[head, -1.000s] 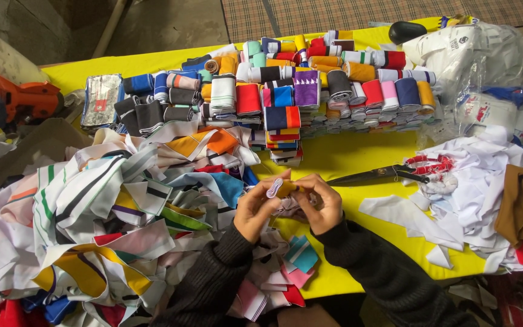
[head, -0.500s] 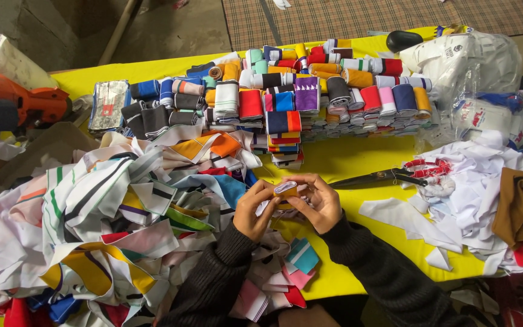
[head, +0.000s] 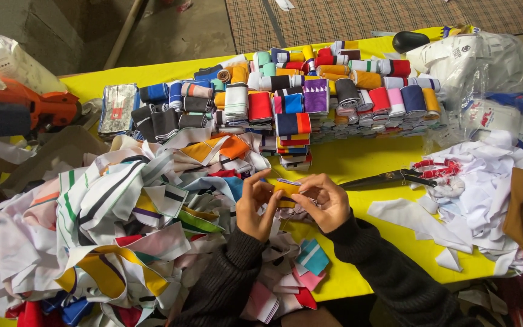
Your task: The person folds small pieces of fabric by hand on a yellow table, creating neat stacks of folded items. The person handles multiple fabric pieces sequentially, folding each one and placing it into a growing pile.
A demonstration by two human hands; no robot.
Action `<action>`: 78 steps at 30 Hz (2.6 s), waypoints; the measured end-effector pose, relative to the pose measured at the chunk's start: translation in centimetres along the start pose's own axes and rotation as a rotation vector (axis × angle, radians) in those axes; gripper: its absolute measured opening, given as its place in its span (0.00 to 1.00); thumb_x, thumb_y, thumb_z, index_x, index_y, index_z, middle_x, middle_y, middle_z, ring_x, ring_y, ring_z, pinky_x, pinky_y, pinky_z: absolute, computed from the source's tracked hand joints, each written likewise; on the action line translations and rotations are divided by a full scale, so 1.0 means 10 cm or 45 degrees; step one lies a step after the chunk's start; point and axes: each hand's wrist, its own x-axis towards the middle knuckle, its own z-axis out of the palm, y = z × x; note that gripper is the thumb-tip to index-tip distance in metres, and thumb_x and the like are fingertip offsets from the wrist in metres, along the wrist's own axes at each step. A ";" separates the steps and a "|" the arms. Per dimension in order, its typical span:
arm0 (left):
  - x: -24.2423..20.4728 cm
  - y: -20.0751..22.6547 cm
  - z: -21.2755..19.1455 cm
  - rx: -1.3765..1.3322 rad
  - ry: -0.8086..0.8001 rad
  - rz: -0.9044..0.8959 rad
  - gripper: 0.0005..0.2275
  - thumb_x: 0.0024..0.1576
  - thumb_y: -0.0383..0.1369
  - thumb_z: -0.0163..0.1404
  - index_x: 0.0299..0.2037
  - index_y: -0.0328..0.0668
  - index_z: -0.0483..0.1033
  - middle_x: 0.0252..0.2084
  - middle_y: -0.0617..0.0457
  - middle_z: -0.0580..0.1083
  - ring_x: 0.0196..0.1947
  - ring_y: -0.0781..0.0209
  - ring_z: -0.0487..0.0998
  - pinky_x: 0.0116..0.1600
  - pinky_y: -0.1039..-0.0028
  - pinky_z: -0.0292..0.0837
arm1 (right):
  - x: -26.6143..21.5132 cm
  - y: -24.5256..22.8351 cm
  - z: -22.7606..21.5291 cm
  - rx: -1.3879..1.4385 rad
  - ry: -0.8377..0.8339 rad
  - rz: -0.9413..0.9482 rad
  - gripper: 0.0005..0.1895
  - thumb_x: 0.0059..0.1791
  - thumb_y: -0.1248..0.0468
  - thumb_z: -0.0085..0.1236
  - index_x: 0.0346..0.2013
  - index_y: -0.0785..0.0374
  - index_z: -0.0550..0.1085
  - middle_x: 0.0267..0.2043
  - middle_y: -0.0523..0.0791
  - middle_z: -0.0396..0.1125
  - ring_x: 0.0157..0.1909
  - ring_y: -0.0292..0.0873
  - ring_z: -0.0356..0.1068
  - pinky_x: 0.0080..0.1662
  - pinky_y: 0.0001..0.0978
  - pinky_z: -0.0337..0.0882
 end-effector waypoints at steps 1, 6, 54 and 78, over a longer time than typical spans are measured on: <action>0.01 0.00 -0.01 -0.002 -0.002 -0.002 0.21 0.59 0.22 0.53 0.63 0.31 0.64 0.32 0.43 0.76 0.25 0.52 0.79 0.35 0.65 0.80 | 0.03 -0.01 0.02 -0.002 0.003 0.002 0.09 0.45 0.76 0.66 0.36 0.72 0.74 0.36 0.53 0.73 0.35 0.38 0.74 0.39 0.29 0.79; 0.01 0.01 -0.05 -0.275 0.162 0.013 0.24 0.61 0.26 0.51 0.66 0.30 0.58 0.45 0.38 0.75 0.35 0.53 0.81 0.42 0.62 0.80 | 0.32 -0.02 0.11 -0.219 -0.070 -0.192 0.08 0.43 0.77 0.68 0.34 0.65 0.83 0.33 0.51 0.74 0.34 0.40 0.73 0.39 0.32 0.78; 0.09 -0.20 -0.16 -0.509 0.368 -0.011 0.14 0.64 0.23 0.43 0.59 0.26 0.63 0.40 0.35 0.76 0.31 0.55 0.82 0.41 0.69 0.81 | 0.93 -0.21 0.25 -0.648 -0.305 -0.345 0.04 0.49 0.63 0.65 0.29 0.55 0.80 0.21 0.42 0.70 0.22 0.40 0.69 0.31 0.31 0.69; 0.31 -0.12 -0.26 0.197 -0.426 -0.138 0.11 0.59 0.40 0.56 0.48 0.50 0.81 0.33 0.52 0.82 0.33 0.57 0.84 0.43 0.71 0.79 | 0.24 0.38 -0.54 -0.241 0.012 0.320 0.08 0.52 0.60 0.59 0.45 0.55 0.74 0.28 0.45 0.75 0.28 0.35 0.71 0.40 0.27 0.73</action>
